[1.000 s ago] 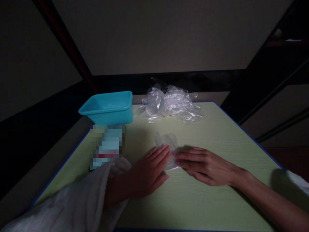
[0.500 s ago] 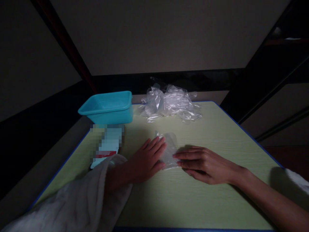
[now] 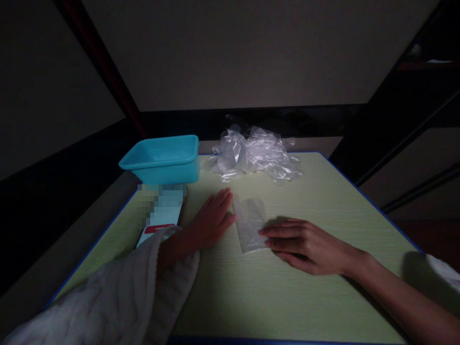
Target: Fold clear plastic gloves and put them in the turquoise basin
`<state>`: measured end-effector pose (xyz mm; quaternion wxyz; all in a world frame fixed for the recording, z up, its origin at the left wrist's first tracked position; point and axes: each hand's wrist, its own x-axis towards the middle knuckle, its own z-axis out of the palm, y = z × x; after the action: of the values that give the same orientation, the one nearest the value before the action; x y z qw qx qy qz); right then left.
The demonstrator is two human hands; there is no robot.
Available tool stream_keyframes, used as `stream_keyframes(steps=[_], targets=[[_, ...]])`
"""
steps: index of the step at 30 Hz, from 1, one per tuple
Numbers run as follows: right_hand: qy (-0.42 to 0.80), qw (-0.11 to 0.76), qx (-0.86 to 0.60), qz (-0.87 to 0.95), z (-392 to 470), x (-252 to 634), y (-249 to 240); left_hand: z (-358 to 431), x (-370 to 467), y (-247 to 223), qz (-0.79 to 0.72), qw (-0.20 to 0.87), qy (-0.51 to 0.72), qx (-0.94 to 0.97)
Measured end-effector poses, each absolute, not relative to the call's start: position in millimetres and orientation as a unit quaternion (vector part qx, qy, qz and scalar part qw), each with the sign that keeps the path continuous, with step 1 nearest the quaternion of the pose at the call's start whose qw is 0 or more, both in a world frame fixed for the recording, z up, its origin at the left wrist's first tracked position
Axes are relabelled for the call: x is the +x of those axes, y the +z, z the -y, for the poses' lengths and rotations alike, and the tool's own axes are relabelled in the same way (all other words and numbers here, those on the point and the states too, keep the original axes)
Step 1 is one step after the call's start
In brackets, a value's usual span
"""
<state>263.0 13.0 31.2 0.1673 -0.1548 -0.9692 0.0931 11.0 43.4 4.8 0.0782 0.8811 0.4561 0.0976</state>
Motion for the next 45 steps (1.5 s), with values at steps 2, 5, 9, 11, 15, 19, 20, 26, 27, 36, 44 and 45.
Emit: stream_keyframes(steps=[2,5,9,11,15,19,20,26,27,36,44,45], targets=[[0.093,0.169,-0.158,0.968,-13,263,31,-43,11,5,-0.435,0.078,0.106,0.891],[0.091,0.171,-0.161,0.968,-13,263,30,-44,12,3,-0.408,0.072,0.092,0.906],[0.076,0.161,-0.168,0.970,-12,263,30,-41,10,5,-0.393,0.040,0.139,0.908],[0.051,0.163,-0.171,0.970,-10,263,31,-32,8,9,-0.367,0.003,0.198,0.909],[-0.023,0.184,-0.167,0.968,-7,260,34,0,5,17,-0.293,-0.032,0.229,0.928],[-0.085,0.173,-0.161,0.968,-4,257,35,18,11,18,-0.277,-0.001,0.198,0.940],[-0.096,0.170,-0.157,0.968,-4,256,35,19,13,18,-0.279,0.009,0.193,0.941],[-0.134,0.169,-0.147,0.965,-2,254,35,12,19,17,-0.282,0.026,0.198,0.938],[-0.141,0.169,-0.147,0.964,-1,254,35,12,19,17,-0.284,0.026,0.197,0.938],[-0.123,0.191,-0.155,0.962,0,252,36,12,21,16,-0.293,0.007,0.175,0.940],[-0.091,0.218,-0.182,0.955,0,253,34,8,24,10,-0.263,-0.079,0.154,0.949],[-0.089,0.217,-0.182,0.955,-1,253,33,8,24,9,-0.257,-0.090,0.150,0.950]])
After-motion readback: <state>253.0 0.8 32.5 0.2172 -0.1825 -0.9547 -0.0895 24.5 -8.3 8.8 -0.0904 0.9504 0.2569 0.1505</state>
